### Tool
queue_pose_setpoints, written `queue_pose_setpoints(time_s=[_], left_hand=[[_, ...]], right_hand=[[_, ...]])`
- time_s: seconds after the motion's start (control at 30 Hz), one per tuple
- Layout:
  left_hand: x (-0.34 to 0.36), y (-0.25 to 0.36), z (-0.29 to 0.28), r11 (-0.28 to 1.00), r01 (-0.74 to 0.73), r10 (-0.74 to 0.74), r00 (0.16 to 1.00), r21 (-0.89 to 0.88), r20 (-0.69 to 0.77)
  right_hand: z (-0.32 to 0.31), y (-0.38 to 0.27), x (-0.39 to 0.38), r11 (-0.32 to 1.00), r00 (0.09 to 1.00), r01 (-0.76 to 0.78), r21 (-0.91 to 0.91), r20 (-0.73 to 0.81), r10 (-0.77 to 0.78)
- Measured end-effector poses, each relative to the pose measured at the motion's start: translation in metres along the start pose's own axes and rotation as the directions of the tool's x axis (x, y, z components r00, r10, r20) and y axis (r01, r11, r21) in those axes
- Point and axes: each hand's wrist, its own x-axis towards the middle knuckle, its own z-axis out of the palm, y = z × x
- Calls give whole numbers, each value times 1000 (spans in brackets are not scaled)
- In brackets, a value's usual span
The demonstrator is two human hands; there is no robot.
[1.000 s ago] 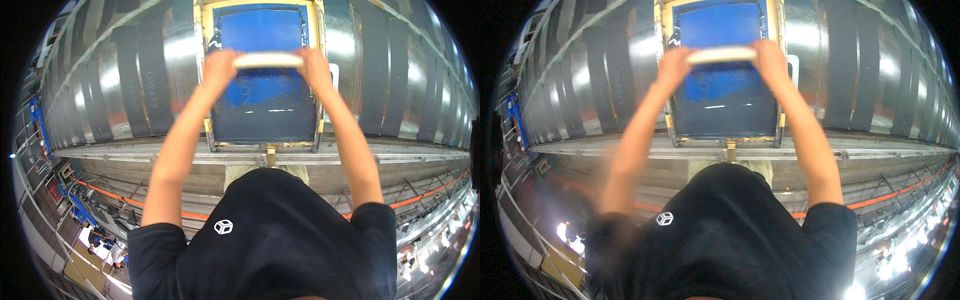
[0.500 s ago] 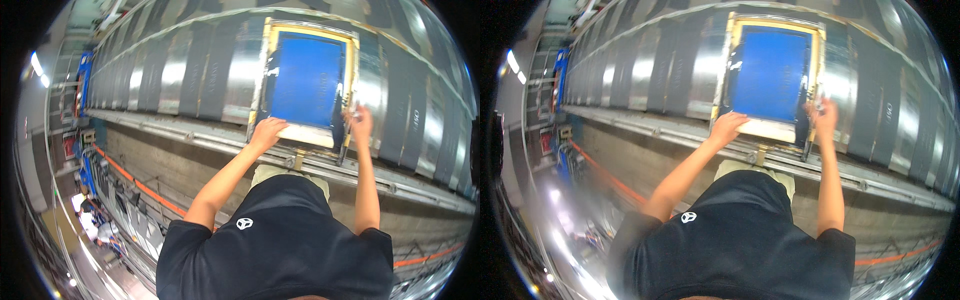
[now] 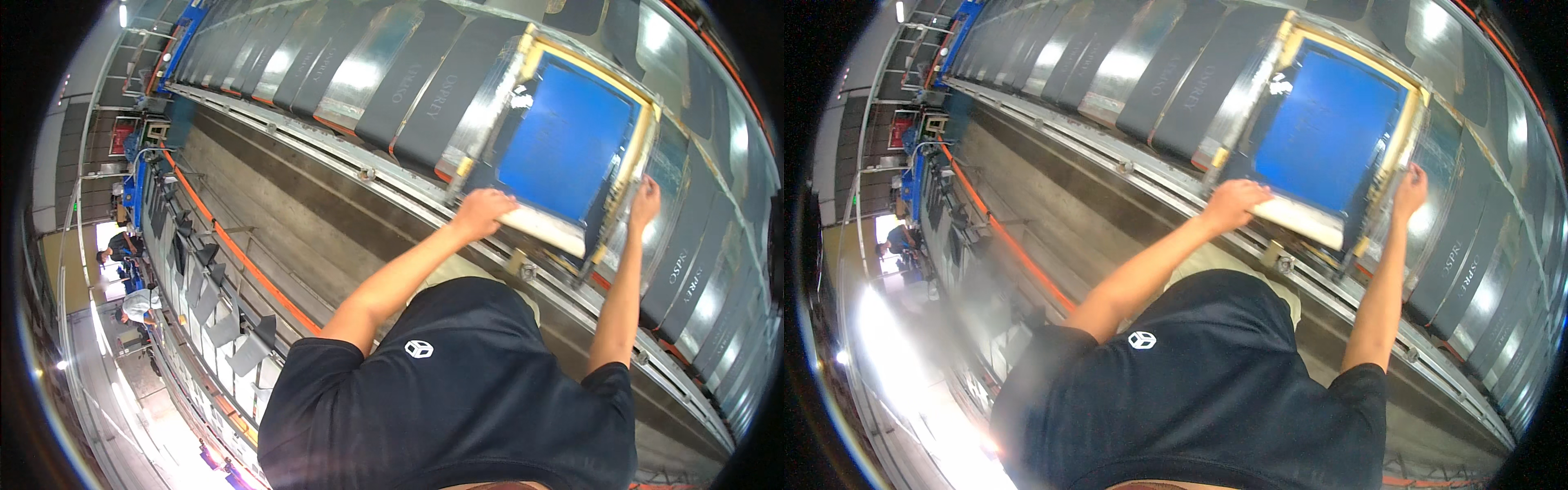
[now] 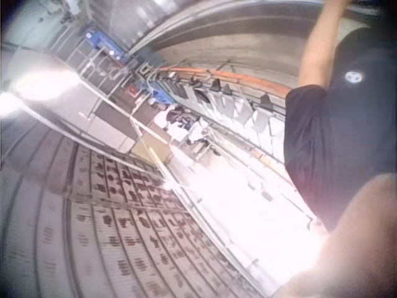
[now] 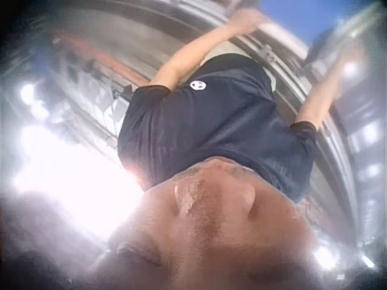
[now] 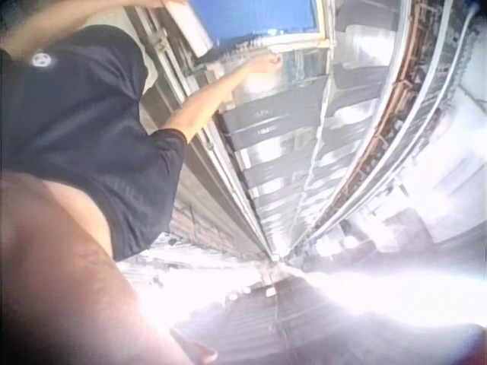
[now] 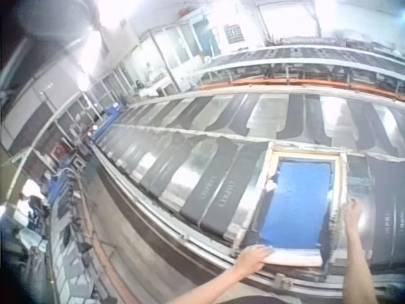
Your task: The person uses a white squeegee to spread blue ink across a screen printing frame. They repeatedly pull the ink across the mesh and then lift the frame to reveal the printed design on a dark surface below.
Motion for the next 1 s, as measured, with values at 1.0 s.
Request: queue_pose_setpoints(time_s=[1.0], left_hand=[[-119, -291, -243, 981, -5, -25, 988, 192, 155]], right_hand=[[293, -286, -158, 972, 969, -233, -30, 75, 234]])
